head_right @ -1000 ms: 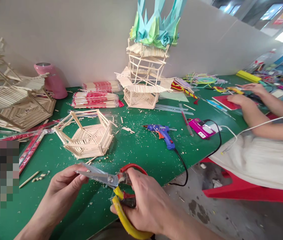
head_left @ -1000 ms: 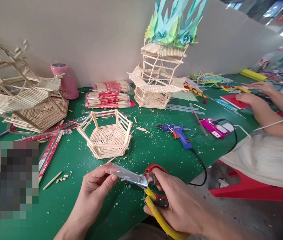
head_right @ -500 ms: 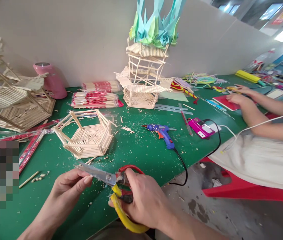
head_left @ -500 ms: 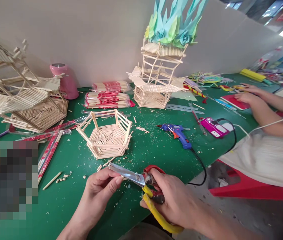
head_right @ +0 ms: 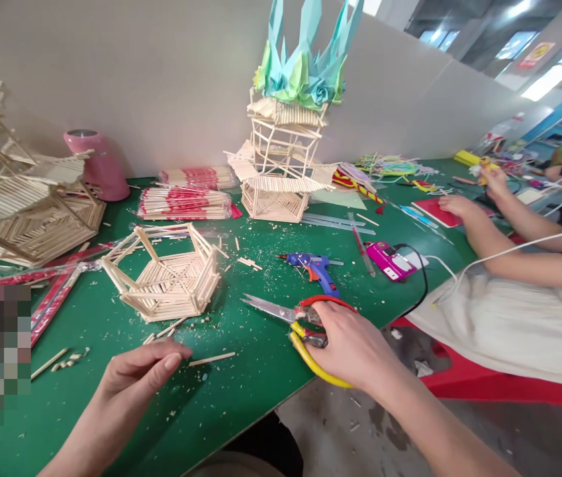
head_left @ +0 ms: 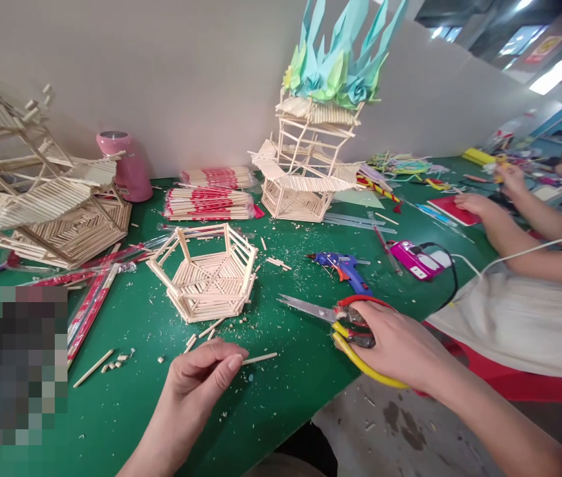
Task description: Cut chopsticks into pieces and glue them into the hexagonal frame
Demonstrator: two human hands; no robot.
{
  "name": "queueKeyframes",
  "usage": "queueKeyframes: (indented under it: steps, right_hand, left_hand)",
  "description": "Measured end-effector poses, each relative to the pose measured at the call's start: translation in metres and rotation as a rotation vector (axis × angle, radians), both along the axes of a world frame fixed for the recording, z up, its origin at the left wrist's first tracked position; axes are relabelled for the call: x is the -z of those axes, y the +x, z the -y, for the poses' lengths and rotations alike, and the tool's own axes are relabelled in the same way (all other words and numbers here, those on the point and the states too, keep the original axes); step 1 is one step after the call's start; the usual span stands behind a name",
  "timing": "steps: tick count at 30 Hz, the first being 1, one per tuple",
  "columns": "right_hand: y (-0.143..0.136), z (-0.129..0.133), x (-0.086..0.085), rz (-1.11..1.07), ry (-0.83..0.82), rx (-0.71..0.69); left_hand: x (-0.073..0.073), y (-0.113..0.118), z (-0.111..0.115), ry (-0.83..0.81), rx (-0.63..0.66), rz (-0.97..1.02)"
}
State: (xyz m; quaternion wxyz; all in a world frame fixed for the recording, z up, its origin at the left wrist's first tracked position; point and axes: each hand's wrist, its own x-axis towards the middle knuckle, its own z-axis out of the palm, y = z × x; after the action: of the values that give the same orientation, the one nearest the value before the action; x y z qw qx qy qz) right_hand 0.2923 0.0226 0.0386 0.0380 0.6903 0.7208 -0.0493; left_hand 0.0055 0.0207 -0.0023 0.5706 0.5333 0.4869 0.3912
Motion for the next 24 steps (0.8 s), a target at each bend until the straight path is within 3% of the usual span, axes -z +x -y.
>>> queueKeyframes:
  steps: [5,8,11,14,17,20,24]
  right_hand:
    - [-0.001,-0.008,0.012,-0.098,0.014,0.050]
    - [-0.006,-0.008,0.013,-0.106,0.085,0.009]
    - [-0.025,-0.004,0.004,-0.197,0.282,-0.112]
    - [-0.061,0.001,-0.001,-0.483,0.378,-0.326]
    - [-0.097,0.004,0.005,-0.689,0.244,-0.556]
    - [-0.117,0.003,0.017,-0.703,0.282,-0.596]
    - [-0.124,-0.001,0.027,-0.687,0.376,-0.594]
  left_hand:
    - [0.000,0.003,0.009,0.572,0.108,-0.567]
    - [0.002,0.001,0.014,0.756,0.110,-0.864]
    - [-0.002,-0.001,0.013,0.837,0.200,-1.027]
    - [-0.012,0.002,0.006,0.800,0.342,-1.004]
    - [-0.023,0.003,-0.002,0.596,0.355,-0.737]
    - [-0.029,-0.001,-0.005,0.377,0.285,-0.517]
    - [-0.030,-0.010,-0.006,0.234,0.243,-0.435]
